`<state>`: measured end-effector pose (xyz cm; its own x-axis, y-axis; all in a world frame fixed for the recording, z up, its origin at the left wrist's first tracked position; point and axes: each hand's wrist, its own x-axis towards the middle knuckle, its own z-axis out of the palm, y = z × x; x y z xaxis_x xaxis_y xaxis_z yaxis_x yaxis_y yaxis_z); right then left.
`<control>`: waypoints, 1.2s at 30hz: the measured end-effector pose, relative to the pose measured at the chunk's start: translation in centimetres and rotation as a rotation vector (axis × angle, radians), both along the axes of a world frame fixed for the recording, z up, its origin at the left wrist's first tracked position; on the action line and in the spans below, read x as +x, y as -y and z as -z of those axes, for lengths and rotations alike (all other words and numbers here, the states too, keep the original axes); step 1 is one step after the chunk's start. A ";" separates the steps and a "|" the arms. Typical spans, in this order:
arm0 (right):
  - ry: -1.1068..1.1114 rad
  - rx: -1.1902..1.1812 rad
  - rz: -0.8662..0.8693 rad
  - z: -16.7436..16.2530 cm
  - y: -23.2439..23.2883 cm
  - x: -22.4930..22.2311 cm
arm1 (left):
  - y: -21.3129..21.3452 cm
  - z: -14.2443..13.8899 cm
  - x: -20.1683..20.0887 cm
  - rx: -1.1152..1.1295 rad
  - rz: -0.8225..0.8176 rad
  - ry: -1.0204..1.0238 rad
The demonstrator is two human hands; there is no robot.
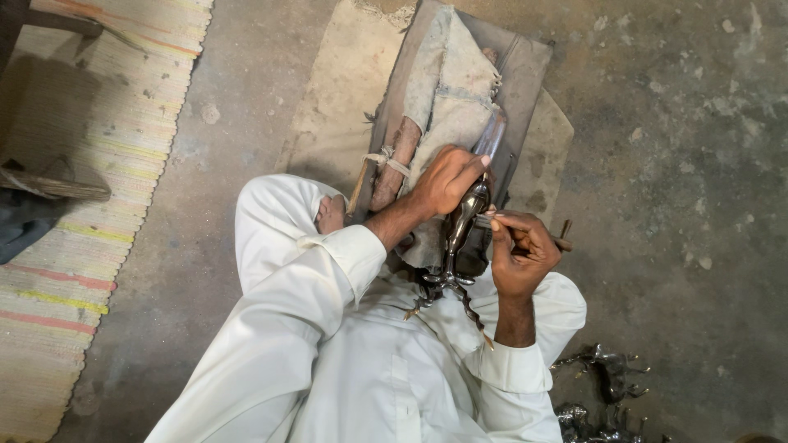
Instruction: The person sits cross-legged on the floor with a cloth-covered board on their lap and polishes a cast metal horse figurine using a small hand tool, rotating the figurine to work different surfaces. They then set the finished figurine on the floor with others and pick up another piece to continue.
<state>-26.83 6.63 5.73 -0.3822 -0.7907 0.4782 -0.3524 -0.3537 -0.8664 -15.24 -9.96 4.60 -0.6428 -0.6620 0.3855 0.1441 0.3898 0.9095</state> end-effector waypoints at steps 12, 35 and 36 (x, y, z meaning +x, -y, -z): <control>0.030 -0.038 -0.048 0.8 -0.2 0.1 | 0.0 0.4 0.0 -0.038 -0.013 0.000; 0.086 0.045 0.021 1.6 -0.8 0.7 | 0.0 0.1 0.1 0.019 0.001 -0.021; 0.080 0.052 0.026 1.6 -0.8 0.7 | 0.0 0.1 0.2 0.013 0.001 -0.024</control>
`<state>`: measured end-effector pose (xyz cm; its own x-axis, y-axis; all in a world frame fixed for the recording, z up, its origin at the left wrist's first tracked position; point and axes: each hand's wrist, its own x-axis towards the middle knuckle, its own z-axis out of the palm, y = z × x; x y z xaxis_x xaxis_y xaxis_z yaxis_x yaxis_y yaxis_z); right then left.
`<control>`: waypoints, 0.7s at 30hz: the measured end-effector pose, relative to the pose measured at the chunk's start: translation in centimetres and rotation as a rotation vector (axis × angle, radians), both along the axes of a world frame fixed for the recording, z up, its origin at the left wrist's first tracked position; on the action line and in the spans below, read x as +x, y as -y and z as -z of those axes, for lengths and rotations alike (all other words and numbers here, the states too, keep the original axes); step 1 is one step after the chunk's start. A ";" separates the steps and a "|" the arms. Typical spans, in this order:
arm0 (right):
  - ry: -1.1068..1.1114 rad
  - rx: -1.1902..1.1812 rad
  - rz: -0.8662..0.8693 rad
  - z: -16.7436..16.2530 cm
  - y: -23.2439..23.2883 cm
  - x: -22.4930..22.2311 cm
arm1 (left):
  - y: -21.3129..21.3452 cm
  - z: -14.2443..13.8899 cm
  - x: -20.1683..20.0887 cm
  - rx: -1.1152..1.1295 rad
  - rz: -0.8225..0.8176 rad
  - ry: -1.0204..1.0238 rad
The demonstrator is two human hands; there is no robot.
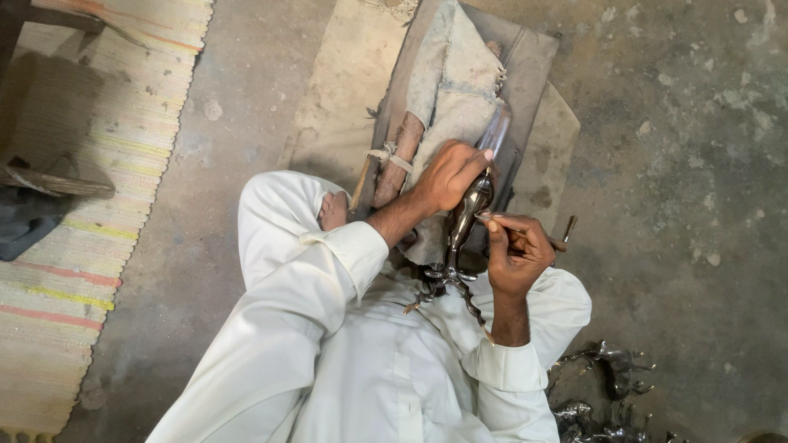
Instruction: The person sits cross-legged on the floor with a cloth-covered board on their lap and polishes a cast metal horse figurine using a small hand tool, rotating the figurine to work different surfaces. They then set the finished figurine on the floor with others and pick up another piece to continue.
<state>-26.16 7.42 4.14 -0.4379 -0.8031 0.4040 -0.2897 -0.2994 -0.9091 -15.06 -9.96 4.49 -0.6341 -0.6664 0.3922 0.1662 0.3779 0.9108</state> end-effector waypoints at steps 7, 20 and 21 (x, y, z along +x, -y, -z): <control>0.003 0.011 -0.017 -0.1 0.1 -0.1 | 0.0 0.0 0.1 -0.006 0.004 -0.003; -0.002 0.007 -0.063 -0.1 0.0 -0.4 | -0.1 -0.3 0.1 0.011 -0.005 0.008; -0.003 0.014 -0.060 -0.2 0.0 -0.4 | -0.1 -0.3 0.1 0.006 -0.002 0.005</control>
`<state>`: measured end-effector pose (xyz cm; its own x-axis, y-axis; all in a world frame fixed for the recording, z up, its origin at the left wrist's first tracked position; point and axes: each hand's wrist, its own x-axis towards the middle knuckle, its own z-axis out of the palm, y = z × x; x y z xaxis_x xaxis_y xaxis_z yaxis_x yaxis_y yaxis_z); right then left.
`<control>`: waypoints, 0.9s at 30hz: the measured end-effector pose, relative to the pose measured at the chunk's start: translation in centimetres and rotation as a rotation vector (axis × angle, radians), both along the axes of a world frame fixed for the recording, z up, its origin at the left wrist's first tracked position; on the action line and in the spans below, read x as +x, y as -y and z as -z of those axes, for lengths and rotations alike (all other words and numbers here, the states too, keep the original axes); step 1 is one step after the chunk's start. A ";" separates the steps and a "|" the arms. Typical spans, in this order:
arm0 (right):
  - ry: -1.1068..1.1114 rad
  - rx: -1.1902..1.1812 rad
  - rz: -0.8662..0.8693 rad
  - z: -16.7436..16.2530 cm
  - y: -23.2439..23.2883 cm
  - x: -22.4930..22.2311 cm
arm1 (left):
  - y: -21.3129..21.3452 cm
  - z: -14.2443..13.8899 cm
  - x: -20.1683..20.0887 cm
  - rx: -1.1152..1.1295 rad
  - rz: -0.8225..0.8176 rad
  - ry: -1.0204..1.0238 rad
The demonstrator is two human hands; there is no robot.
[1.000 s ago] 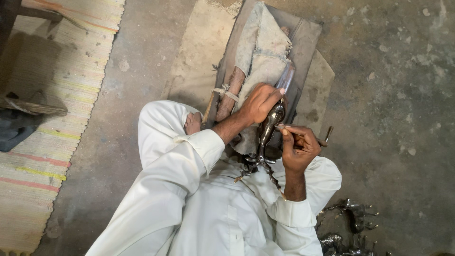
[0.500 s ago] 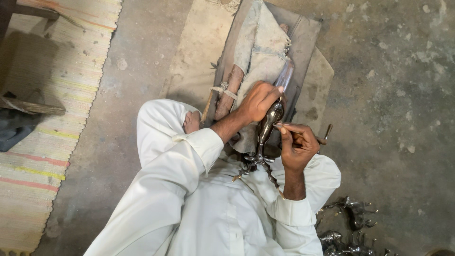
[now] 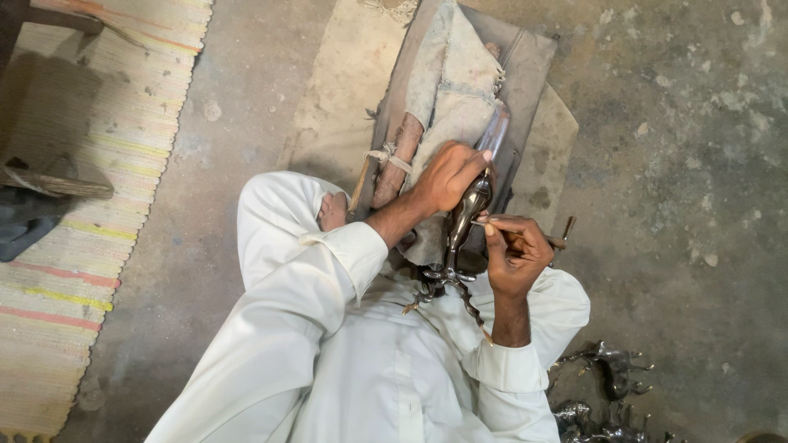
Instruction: The person sits cross-legged on the floor with a cloth-covered board on their lap and polishes a cast metal horse figurine using a small hand tool, rotating the figurine to work different surfaces. They then set the finished figurine on the floor with others and pick up another piece to continue.
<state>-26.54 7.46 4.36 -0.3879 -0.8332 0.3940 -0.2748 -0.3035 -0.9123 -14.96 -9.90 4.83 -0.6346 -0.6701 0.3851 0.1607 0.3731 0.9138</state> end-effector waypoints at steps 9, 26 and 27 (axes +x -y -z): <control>0.000 -0.008 -0.067 -0.7 0.0 -0.1 | 0.0 0.2 0.0 -0.019 -0.011 0.001; 0.185 0.037 0.140 -2.1 2.2 -0.2 | 0.2 0.7 -0.1 -0.055 -0.006 0.011; 0.193 0.041 0.139 -2.2 2.2 -0.2 | 0.0 0.7 0.0 -0.051 0.000 0.008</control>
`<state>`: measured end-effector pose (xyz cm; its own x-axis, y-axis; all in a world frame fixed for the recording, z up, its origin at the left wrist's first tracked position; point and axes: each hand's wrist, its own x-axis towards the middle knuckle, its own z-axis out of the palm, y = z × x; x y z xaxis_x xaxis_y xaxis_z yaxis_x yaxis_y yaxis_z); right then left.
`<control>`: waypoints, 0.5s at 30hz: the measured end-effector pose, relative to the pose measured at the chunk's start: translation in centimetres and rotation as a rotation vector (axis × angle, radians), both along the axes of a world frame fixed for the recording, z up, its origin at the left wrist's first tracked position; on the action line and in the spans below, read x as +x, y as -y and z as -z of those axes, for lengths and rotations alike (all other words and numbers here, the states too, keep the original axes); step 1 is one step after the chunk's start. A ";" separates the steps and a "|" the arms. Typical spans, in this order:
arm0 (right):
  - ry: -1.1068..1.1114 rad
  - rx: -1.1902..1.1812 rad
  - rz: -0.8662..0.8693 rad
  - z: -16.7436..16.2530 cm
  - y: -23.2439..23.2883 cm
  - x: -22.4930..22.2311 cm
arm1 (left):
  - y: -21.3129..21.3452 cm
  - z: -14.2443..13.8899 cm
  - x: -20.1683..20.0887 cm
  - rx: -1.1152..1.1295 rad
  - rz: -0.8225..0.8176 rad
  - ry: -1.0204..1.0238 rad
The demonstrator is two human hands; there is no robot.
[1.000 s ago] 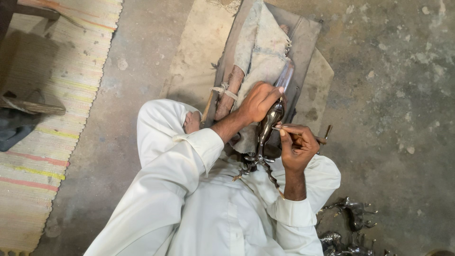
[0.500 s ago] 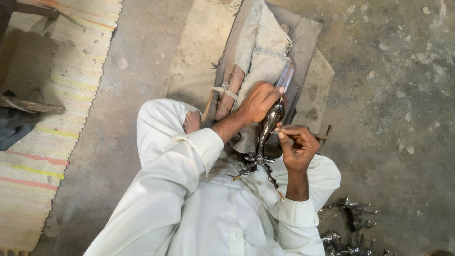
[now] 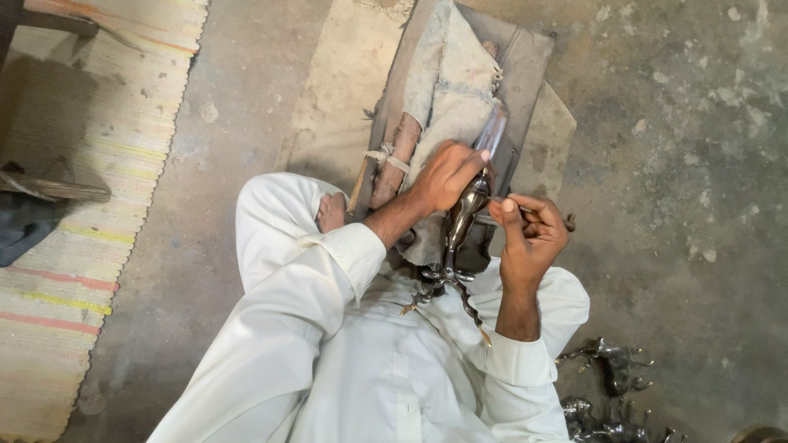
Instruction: The person sits cross-legged on the floor with a cloth-covered board on their lap and polishes a cast metal horse figurine using a small hand tool, rotating the figurine to work different surfaces. They then set the finished figurine on the floor with others and pick up another piece to continue.
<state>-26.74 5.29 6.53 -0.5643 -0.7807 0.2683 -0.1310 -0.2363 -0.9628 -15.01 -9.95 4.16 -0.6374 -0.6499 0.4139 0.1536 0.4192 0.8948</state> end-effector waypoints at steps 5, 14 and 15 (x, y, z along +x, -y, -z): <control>0.018 0.016 0.000 -0.2 0.3 -0.1 | 0.0 -0.3 0.1 0.029 -0.003 0.003; -0.103 -0.028 -0.076 0.4 -0.6 -0.8 | -0.1 -0.7 0.5 0.048 0.046 -0.030; -0.108 -0.034 -0.075 0.6 -0.6 -0.7 | -0.1 -0.8 0.5 0.047 0.047 -0.026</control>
<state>-27.47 5.92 5.95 -0.4712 -0.8090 0.3515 -0.2145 -0.2815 -0.9353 -14.50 -9.89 4.92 -0.6568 -0.6390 0.4003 0.1955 0.3684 0.9089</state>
